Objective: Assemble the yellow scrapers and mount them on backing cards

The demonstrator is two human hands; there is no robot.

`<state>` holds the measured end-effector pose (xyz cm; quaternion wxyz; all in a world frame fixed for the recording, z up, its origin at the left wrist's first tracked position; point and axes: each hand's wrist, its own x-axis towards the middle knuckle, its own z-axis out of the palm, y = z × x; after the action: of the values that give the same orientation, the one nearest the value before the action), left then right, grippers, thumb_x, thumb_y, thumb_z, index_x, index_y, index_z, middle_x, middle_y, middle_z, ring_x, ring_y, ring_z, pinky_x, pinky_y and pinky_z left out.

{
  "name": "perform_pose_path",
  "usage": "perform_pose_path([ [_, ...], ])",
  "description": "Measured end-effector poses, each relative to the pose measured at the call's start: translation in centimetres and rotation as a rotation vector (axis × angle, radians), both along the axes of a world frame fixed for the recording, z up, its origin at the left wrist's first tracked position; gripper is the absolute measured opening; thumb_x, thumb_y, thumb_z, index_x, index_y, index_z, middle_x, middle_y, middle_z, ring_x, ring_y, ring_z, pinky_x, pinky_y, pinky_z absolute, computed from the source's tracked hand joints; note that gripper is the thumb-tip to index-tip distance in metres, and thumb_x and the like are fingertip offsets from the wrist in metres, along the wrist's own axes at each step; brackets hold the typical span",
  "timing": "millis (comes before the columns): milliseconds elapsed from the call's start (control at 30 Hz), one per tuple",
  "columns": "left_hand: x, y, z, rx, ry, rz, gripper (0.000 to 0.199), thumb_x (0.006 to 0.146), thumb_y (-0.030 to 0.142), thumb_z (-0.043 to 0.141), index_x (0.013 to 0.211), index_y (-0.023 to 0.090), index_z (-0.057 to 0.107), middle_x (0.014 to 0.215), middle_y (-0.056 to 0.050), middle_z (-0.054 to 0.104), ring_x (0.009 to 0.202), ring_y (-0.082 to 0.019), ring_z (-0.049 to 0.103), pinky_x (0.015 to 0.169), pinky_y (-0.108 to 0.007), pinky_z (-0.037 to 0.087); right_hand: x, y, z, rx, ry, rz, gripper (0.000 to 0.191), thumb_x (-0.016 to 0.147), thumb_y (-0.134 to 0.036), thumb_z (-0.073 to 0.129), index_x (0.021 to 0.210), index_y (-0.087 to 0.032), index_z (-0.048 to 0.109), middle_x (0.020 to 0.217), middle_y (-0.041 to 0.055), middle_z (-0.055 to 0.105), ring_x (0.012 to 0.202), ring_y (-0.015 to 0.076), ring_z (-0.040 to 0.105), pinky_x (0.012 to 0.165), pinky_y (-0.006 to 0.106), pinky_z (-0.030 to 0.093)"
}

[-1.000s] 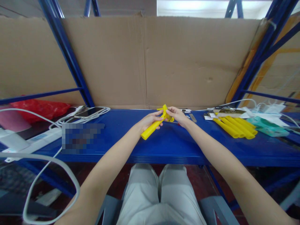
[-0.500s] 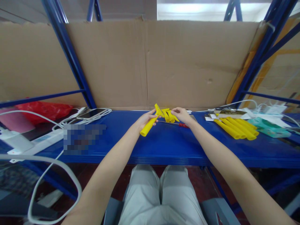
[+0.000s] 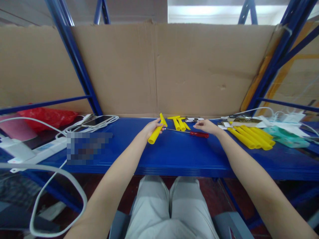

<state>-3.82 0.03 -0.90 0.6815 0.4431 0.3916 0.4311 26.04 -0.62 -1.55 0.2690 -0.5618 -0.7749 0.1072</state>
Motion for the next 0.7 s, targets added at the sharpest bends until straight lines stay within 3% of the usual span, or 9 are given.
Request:
perform_pose_path([
  [367, -0.07, -0.07, -0.12, -0.014, 0.059, 0.019, 0.073, 0.084, 0.003, 0.045, 0.147, 0.028, 0.017, 0.083, -0.006, 0.065, 0.045, -0.008, 0.054, 0.038, -0.015, 0.038, -0.06, -0.34, -0.42, -0.174, -0.144, 0.02, 0.028, 0.065, -0.046, 0.067, 0.073, -0.019, 0.07, 0.067, 0.0032, 0.068, 0.06, 0.016, 0.059, 0.052, 0.025, 0.043],
  [700, 0.12, -0.55, 0.13, -0.002, 0.115, 0.038, 0.071, 0.085, 0.001, 0.041, 0.147, 0.026, 0.017, 0.081, -0.005, 0.063, 0.046, -0.008, 0.053, 0.04, -0.016, 0.037, -0.55, -0.55, -0.63, -0.126, -0.197, 0.022, 0.016, 0.065, -0.034, 0.068, 0.071, -0.02, 0.065, 0.07, 0.0024, 0.067, 0.067, 0.0172, 0.06, 0.058, 0.026, 0.044],
])
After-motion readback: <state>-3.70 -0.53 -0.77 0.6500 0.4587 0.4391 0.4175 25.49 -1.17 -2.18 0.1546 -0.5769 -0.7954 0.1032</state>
